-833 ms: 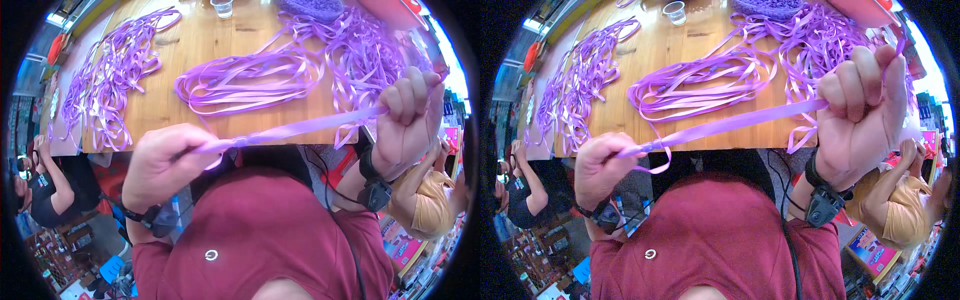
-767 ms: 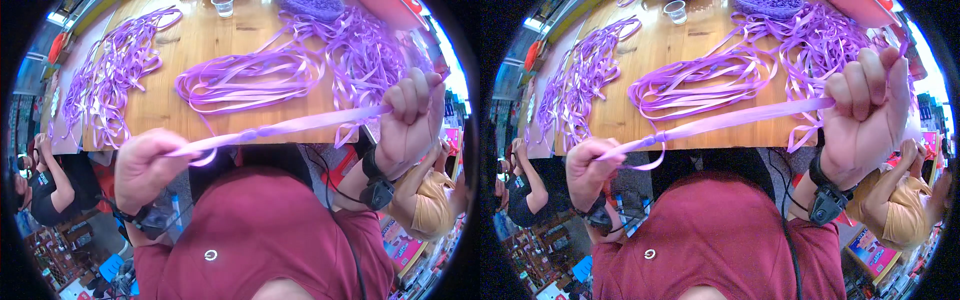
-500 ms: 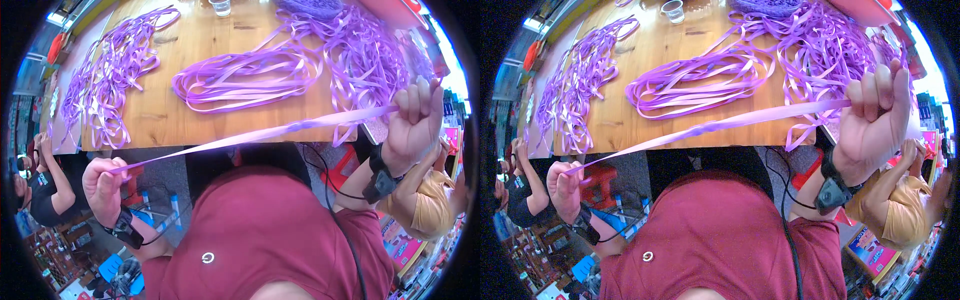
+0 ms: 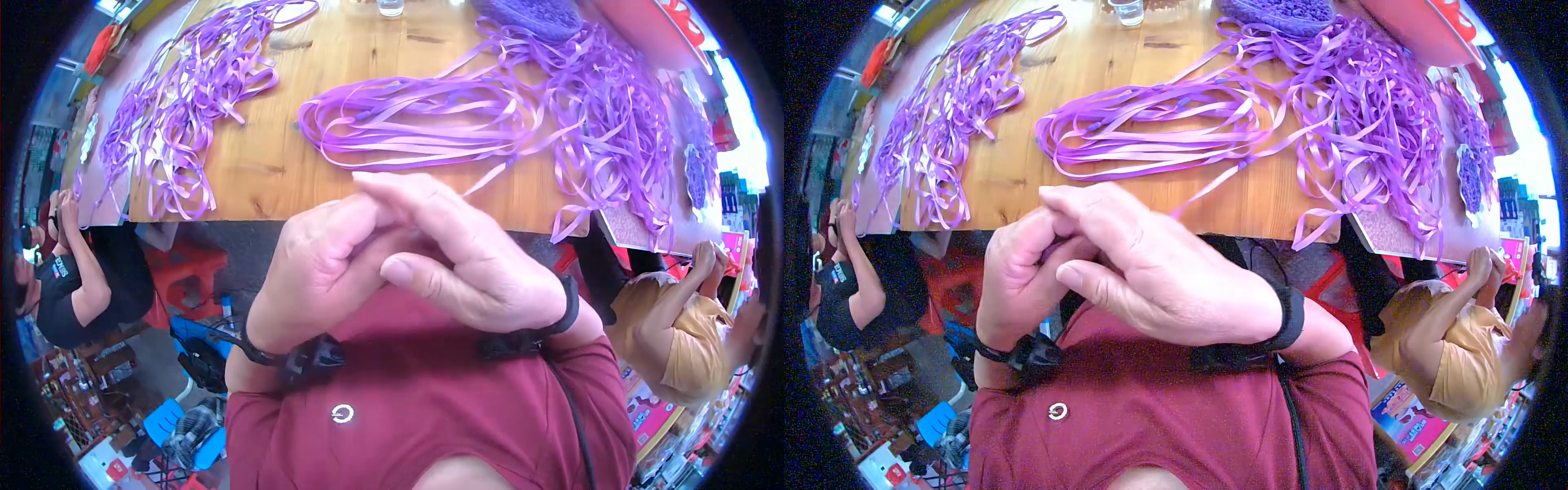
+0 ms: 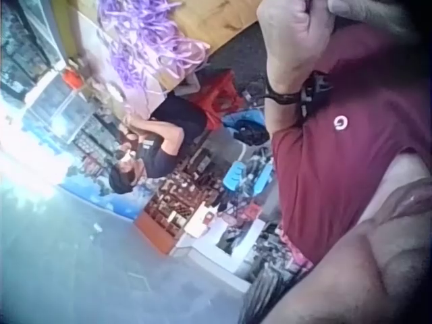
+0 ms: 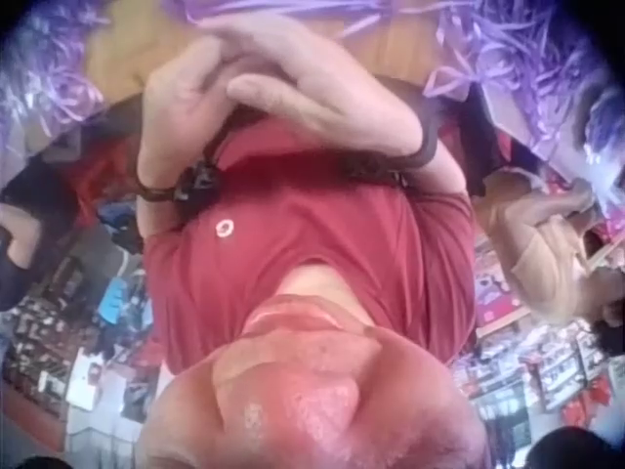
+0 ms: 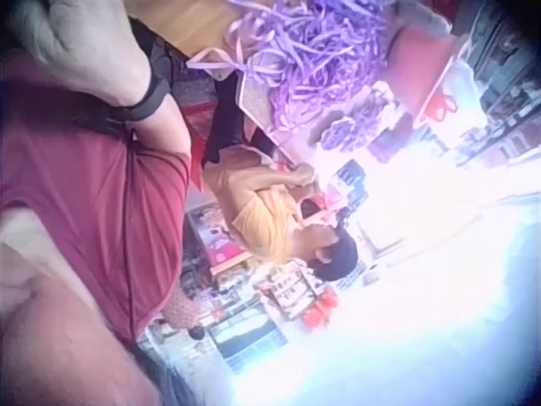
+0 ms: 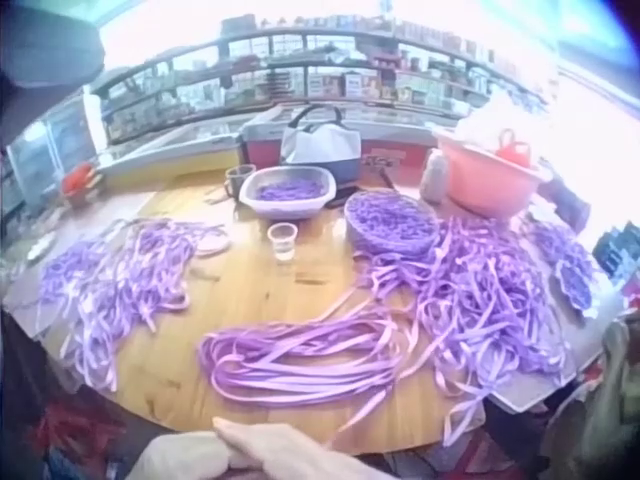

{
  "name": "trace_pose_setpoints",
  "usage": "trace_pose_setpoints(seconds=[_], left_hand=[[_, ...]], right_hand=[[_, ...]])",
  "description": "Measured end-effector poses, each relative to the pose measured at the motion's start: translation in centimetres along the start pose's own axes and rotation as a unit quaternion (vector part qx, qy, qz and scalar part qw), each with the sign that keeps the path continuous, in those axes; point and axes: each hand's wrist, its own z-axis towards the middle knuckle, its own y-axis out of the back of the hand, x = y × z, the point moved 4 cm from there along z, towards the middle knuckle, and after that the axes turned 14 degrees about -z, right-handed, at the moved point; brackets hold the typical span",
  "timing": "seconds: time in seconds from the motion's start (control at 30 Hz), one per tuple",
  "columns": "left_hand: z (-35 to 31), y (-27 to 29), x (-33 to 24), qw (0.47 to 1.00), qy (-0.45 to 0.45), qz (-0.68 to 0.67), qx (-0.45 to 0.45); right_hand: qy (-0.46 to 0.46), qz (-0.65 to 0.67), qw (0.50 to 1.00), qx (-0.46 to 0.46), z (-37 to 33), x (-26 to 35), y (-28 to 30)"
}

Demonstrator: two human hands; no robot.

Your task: The person picks up a purple ribbon and threads it through a purple bead by hand. They slide the bead along the ribbon and repeat the process with more ribbons and beads, placing the finished pieces on the table.

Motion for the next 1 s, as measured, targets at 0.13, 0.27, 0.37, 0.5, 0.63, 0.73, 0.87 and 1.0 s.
trace_pose_setpoints(seconds=[0.13, 0.27, 0.37, 0.5, 0.63, 0.73, 0.87, 1.0], left_hand=[[-0.6, 1.3, 0.3, 0.992, 0.119, -0.048, 0.006], [-1.8, 3.0, 0.4, 0.99, 0.122, -0.055, -0.049], [-2.5, 3.5, 0.4, 0.98, 0.14, -0.104, -0.093], [-3.1, 3.6, 0.7, 0.979, 0.121, -0.14, -0.087], [-2.7, 2.7, 0.9, 0.971, 0.132, -0.171, -0.104], [-1.9, 1.8, 0.6, 0.975, 0.091, -0.189, -0.07], [-2.5, 1.8, 0.8, 0.968, 0.119, -0.199, -0.091], [-2.8, 1.8, 1.2, 0.958, 0.13, -0.243, -0.082]], right_hand=[[-0.001, -0.112, 0.994, -0.01, -0.1, -0.5, 1.0], [-0.015, -0.103, 0.994, -0.045, -0.2, -0.8, 1.9], [-0.035, -0.118, 0.988, -0.09, -0.4, -0.8, 2.7], [-0.002, -0.245, 0.968, -0.06, -0.4, -1.0, 2.8], [-0.003, -0.177, 0.983, 0.04, 0.3, -0.6, 1.0], [0.008, 0.018, 0.999, 0.037, 0.1, -0.1, -0.3], [0.051, -0.044, 0.998, -0.012, 0.2, 0.0, -0.1], [0.06, -0.117, 0.989, -0.062, 0.1, 0.2, 0.4]])
